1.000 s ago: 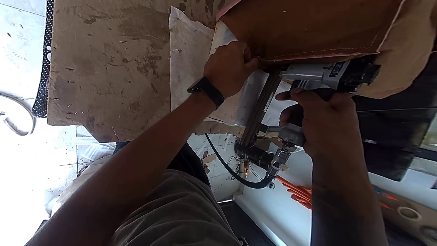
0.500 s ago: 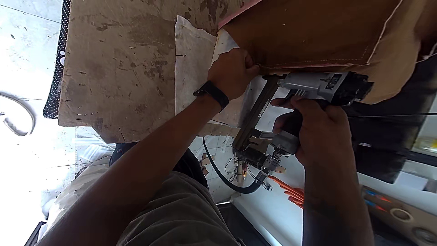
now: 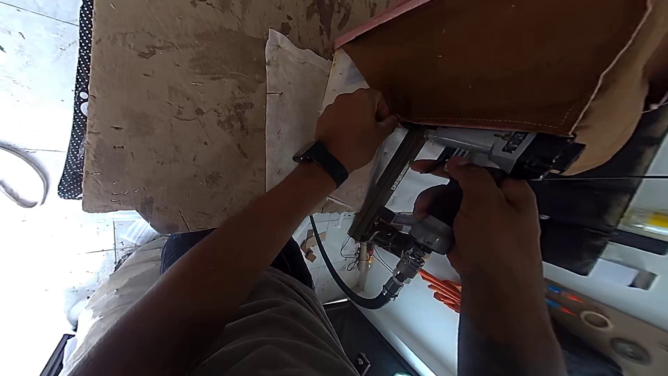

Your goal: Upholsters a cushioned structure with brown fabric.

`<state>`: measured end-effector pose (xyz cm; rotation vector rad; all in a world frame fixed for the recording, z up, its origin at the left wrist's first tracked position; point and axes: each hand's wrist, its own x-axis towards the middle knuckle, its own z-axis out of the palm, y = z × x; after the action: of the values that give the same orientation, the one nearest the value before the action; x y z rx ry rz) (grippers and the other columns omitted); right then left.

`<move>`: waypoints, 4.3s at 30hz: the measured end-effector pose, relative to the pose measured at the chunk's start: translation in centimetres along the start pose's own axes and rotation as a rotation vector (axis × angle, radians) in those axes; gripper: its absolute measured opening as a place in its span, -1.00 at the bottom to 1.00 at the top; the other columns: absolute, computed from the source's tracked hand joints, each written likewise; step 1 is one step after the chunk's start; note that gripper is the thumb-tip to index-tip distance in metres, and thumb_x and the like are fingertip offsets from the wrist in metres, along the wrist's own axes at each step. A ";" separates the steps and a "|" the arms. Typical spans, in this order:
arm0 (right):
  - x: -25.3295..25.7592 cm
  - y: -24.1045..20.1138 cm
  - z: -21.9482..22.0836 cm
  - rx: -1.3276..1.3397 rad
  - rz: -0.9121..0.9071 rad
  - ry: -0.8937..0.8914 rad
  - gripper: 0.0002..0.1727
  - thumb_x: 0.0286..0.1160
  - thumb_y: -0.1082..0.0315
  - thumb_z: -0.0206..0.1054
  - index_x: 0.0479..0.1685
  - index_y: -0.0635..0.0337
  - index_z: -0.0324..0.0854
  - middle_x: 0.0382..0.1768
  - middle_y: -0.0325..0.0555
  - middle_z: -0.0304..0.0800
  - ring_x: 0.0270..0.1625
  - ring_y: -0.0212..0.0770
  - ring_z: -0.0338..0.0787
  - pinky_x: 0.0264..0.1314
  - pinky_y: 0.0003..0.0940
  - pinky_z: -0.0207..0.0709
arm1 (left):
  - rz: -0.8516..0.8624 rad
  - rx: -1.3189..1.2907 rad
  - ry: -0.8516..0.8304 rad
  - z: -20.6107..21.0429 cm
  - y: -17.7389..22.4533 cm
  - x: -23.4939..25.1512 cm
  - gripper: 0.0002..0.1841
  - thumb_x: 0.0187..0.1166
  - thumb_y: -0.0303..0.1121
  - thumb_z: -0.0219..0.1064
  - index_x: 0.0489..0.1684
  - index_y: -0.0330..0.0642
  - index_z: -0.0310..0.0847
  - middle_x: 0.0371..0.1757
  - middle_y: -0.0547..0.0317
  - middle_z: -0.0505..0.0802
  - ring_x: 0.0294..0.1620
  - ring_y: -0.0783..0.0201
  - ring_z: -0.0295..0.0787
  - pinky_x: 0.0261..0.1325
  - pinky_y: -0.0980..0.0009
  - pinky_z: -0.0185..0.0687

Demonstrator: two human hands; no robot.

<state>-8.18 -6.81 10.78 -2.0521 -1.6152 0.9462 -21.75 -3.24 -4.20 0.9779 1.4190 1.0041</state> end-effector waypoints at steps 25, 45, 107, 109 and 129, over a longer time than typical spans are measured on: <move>-1.6 -0.3 0.9 0.085 0.058 0.015 -0.69 0.86 0.17 0.08 0.09 0.23 0.60 -0.07 0.02 0.93 -0.62 -0.05 0.81 -0.59 -0.21 0.77 | 0.088 -0.333 -0.185 -1.5 -1.4 1.2 -0.84 0.57 -0.32 0.51 -0.22 -0.24 0.77 -0.39 0.14 0.90 -0.40 0.30 0.91 -0.19 0.28 0.95; -0.6 -1.7 2.2 -0.006 0.147 0.046 -0.70 0.84 0.14 0.13 0.06 0.22 0.57 -0.18 -0.01 0.93 -0.64 -0.05 0.79 -0.60 -0.21 0.77 | 0.036 -0.326 -0.224 -1.8 -1.4 1.9 -0.86 0.55 -0.32 0.52 -0.25 -0.19 0.77 -0.39 0.18 0.92 -0.41 0.29 0.92 -0.20 0.27 0.95; 34.4 27.5 -19.3 0.618 -0.494 -0.648 -0.74 0.73 0.21 0.23 -0.28 0.16 0.66 -0.59 -0.18 0.52 -0.66 -0.32 0.39 -0.64 -0.42 0.28 | 0.262 1.147 0.669 38.9 8.8 8.3 -0.76 0.69 -0.19 0.18 -0.08 0.06 0.81 -0.01 0.25 0.90 -0.05 0.16 0.89 -0.13 0.01 0.80; 35.5 27.5 -18.8 0.516 -0.590 -0.607 -0.72 0.70 0.17 0.23 -0.32 0.14 0.66 -0.62 -0.19 0.48 -0.66 -0.28 0.37 -0.61 -0.33 0.26 | 0.212 1.098 0.694 39.8 8.9 8.2 -0.77 0.69 -0.21 0.18 -0.06 0.06 0.81 0.01 0.24 0.90 -0.07 0.15 0.89 -0.16 0.00 0.81; 36.2 26.7 -21.4 0.804 -0.131 -1.011 -0.74 0.62 0.26 0.40 0.11 0.18 0.58 -0.09 -0.05 0.80 -0.14 -0.21 0.83 -0.21 -0.32 0.73 | 0.191 1.255 0.870 41.5 8.0 8.2 -0.77 0.68 -0.13 0.27 -0.06 0.04 0.84 0.07 0.24 0.90 0.17 0.21 0.82 0.31 0.12 0.69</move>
<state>29.98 22.77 -1.40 -0.9054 -1.3080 2.3106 19.33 9.41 -1.27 1.6609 2.8762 0.5883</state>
